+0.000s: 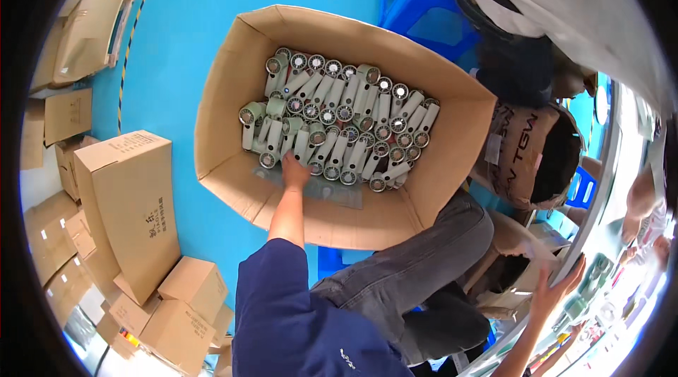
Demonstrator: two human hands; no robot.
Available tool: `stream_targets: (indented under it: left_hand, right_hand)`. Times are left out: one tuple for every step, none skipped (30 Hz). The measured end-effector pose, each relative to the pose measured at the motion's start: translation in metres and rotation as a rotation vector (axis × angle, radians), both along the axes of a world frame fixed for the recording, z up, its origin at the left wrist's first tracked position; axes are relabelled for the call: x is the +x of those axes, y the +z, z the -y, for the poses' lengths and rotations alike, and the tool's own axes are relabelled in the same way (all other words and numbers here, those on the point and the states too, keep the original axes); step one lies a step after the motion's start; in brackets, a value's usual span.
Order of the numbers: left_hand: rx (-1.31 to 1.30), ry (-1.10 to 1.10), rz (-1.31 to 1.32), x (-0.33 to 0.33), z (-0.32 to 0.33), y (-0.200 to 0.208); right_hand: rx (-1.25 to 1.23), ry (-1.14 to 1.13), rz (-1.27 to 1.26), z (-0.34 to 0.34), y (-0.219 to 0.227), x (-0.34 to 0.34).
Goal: Assembling handheld electronic fans by attaching components at a factory workbench.
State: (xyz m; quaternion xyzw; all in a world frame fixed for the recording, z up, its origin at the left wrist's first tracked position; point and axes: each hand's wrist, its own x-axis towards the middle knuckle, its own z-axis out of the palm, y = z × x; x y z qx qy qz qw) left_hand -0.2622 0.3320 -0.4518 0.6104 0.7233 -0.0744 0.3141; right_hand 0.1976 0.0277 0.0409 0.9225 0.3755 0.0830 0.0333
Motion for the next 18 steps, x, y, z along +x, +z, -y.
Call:
stream_targets:
  left_hand:
    - [0.006, 0.056, 0.081, -0.001, -0.004, -0.008]
    - [0.013, 0.111, 0.163, -0.002, -0.008, -0.016]
    - [0.014, 0.121, 0.155, -0.011, -0.017, -0.032]
    - [0.078, 0.115, 0.29, -0.027, -0.027, -0.052]
    - [0.133, 0.101, 0.434, -0.033, -0.031, -0.066]
    - [0.107, 0.106, 0.449, -0.015, -0.025, -0.07]
    - [0.034, 0.114, 0.281, 0.009, -0.027, -0.064]
    - [-0.025, 0.123, 0.101, 0.025, -0.035, -0.059]
    - [-0.011, 0.178, 0.05, 0.031, -0.038, -0.058]
    - [-0.02, 0.188, 0.05, 0.036, -0.035, -0.056]
    - [0.021, 0.189, 0.102, 0.039, -0.032, -0.054]
    - [0.067, 0.189, 0.156, 0.045, -0.032, -0.05]
    - [0.157, 0.165, 0.081, 0.047, -0.026, -0.051]
    - [0.158, 0.171, 0.085, 0.051, -0.022, -0.054]
    - [0.227, 0.251, 0.033, 0.054, -0.018, -0.055]
    - [0.302, 0.336, -0.026, 0.054, -0.015, -0.059]
    - [0.213, 0.35, -0.046, 0.048, -0.017, -0.064]
    - [0.205, 0.358, -0.028, 0.062, -0.016, -0.063]
  right_hand:
    - [-0.005, -0.007, 0.007, 0.0, -0.002, 0.0]
    - [-0.014, 0.003, 0.008, 0.001, -0.003, 0.002]
    - [-0.017, -0.009, 0.01, 0.005, -0.004, 0.004]
    - [-0.014, -0.018, 0.002, 0.007, -0.007, 0.008]
    - [-0.017, -0.012, -0.007, 0.012, -0.007, 0.009]
    - [-0.072, -0.021, 0.034, 0.017, 0.0, 0.007]
    - [-0.119, -0.027, 0.079, 0.017, 0.003, 0.007]
    - [-0.151, -0.025, 0.111, 0.015, 0.001, 0.007]
    - [-0.161, -0.031, 0.121, 0.012, 0.001, 0.005]
    - [-0.169, -0.02, 0.123, 0.016, 0.003, 0.005]
    - [-0.19, -0.055, 0.131, 0.022, 0.003, 0.006]
    - [-0.206, -0.092, 0.142, 0.021, 0.003, 0.007]
    - [-0.172, -0.1, 0.095, 0.008, 0.003, -0.001]
    - [-0.17, -0.094, 0.1, -0.001, 0.005, -0.003]
    - [-0.241, -0.042, 0.123, -0.007, 0.008, -0.005]
    - [-0.307, 0.015, 0.142, -0.009, 0.008, 0.0]
    - [-0.372, 0.007, 0.151, 0.009, 0.007, 0.005]
    - [-0.377, 0.01, 0.171, 0.027, 0.002, 0.027]
